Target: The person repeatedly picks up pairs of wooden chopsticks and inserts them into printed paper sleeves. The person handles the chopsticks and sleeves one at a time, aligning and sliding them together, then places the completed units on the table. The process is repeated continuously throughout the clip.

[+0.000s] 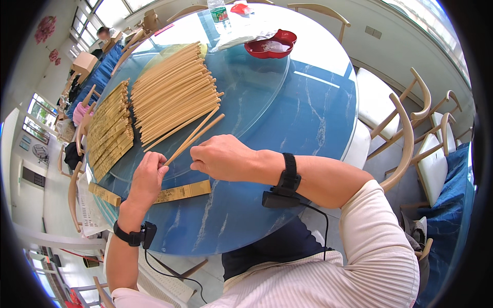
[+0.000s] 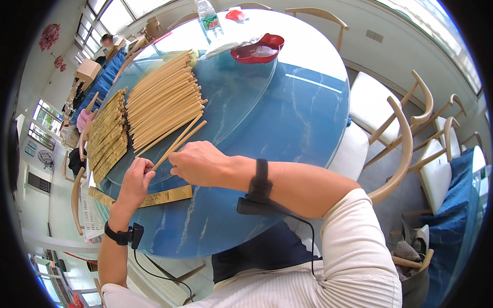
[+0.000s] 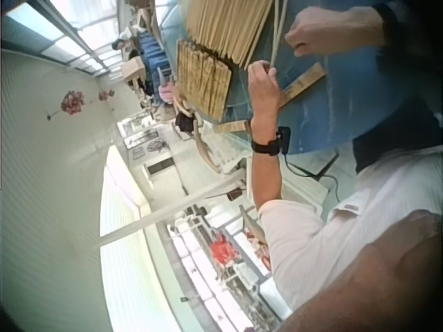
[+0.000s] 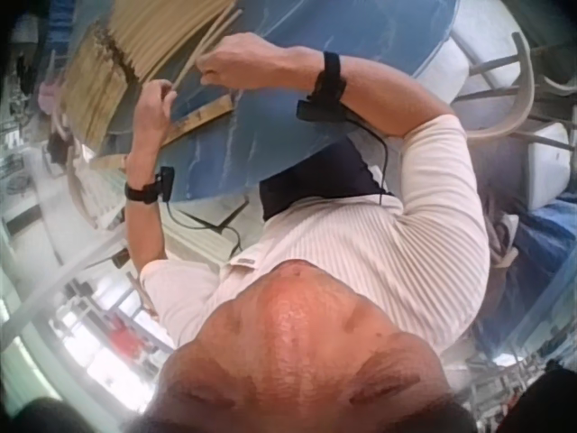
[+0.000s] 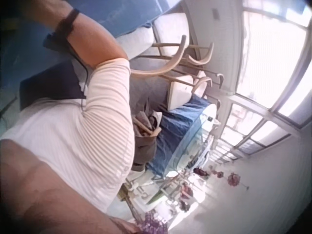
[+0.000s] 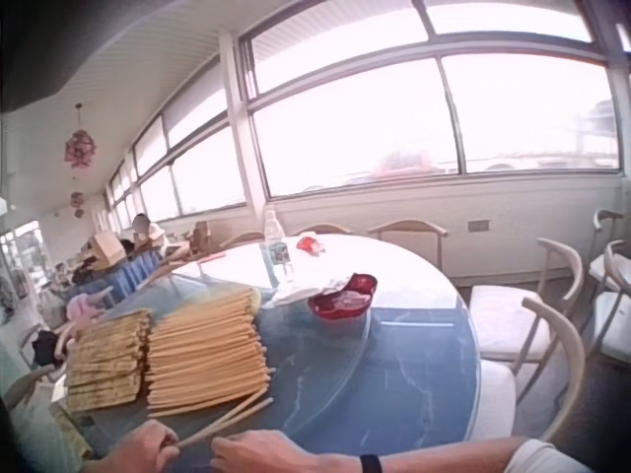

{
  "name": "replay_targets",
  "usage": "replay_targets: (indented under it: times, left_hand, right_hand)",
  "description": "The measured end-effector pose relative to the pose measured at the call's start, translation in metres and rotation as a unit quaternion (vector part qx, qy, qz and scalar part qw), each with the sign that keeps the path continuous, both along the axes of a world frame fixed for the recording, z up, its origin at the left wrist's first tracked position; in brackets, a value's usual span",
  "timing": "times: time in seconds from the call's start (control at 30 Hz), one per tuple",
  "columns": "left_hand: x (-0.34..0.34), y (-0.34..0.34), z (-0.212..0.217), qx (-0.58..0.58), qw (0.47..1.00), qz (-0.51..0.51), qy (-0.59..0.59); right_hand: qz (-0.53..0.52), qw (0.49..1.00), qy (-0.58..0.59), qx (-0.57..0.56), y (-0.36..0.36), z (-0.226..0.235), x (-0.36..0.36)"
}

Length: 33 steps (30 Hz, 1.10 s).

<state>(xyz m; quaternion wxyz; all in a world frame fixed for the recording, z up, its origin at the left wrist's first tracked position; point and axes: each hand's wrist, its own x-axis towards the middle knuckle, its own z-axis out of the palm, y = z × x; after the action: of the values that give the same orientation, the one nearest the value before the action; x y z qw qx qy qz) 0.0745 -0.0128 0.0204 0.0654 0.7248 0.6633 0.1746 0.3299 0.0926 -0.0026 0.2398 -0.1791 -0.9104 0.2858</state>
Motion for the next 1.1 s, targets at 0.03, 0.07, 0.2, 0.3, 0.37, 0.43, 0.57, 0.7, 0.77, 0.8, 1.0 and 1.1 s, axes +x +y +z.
replay_targets:
  times: [0.03, 0.07, 0.2, 0.3, 0.37, 0.43, 0.57, 0.7, 0.77, 0.8, 1.0, 1.1]
  left_hand:
    - [0.0, 0.0, -0.001, 0.003, 1.0, 0.008, -0.02]
    - [0.0, 0.001, -0.003, 0.015, 1.0, -0.007, 0.01]
    - [0.014, 0.002, 0.002, 0.076, 0.993, -0.029, 0.085]
    - [0.041, -0.006, 0.009, 0.124, 0.986, -0.036, 0.109]
    - [0.058, -0.012, 0.019, 0.162, 0.978, -0.052, 0.124]
    - [0.069, -0.014, 0.034, 0.203, 0.967, -0.071, 0.136]
    - [0.056, -0.009, 0.063, 0.233, 0.969, -0.078, 0.017]
    - [0.052, -0.018, 0.063, 0.234, 0.931, 0.007, -0.28]
    - [0.061, -0.024, 0.06, 0.265, 0.884, 0.012, -0.385]
    - [0.063, -0.026, 0.058, 0.291, 0.886, 0.011, -0.361]
    - [0.066, -0.026, 0.068, 0.383, 0.901, -0.055, -0.197]
    - [0.07, -0.028, 0.074, 0.376, 0.905, -0.055, -0.191]
  right_hand:
    - [0.001, 1.0, -0.006, 0.002, 0.0, 0.001, 0.0]
    - [-0.005, 1.0, -0.009, 0.0, 0.0, 0.001, 0.001]
    - [-0.032, 0.988, 0.119, 0.092, -0.001, -0.004, 0.002]
    - [-0.033, 0.954, 0.214, 0.207, 0.0, 0.002, 0.006]
    - [-0.018, 0.941, 0.226, 0.25, 0.003, 0.005, 0.005]
    - [-0.018, 0.973, 0.126, 0.192, 0.003, 0.001, 0.004]
    - [-0.011, 0.986, 0.129, 0.106, 0.005, 0.011, 0.011]
    - [0.028, 0.98, 0.194, -0.016, 0.004, 0.023, 0.013]
    - [0.045, 0.977, 0.15, -0.143, -0.003, 0.033, 0.015]
    - [0.05, 0.969, 0.125, -0.206, -0.007, 0.036, 0.016]
    - [0.09, 0.93, 0.136, -0.329, -0.014, 0.046, 0.022]
    - [0.111, 0.929, 0.174, -0.308, -0.013, 0.041, 0.022]
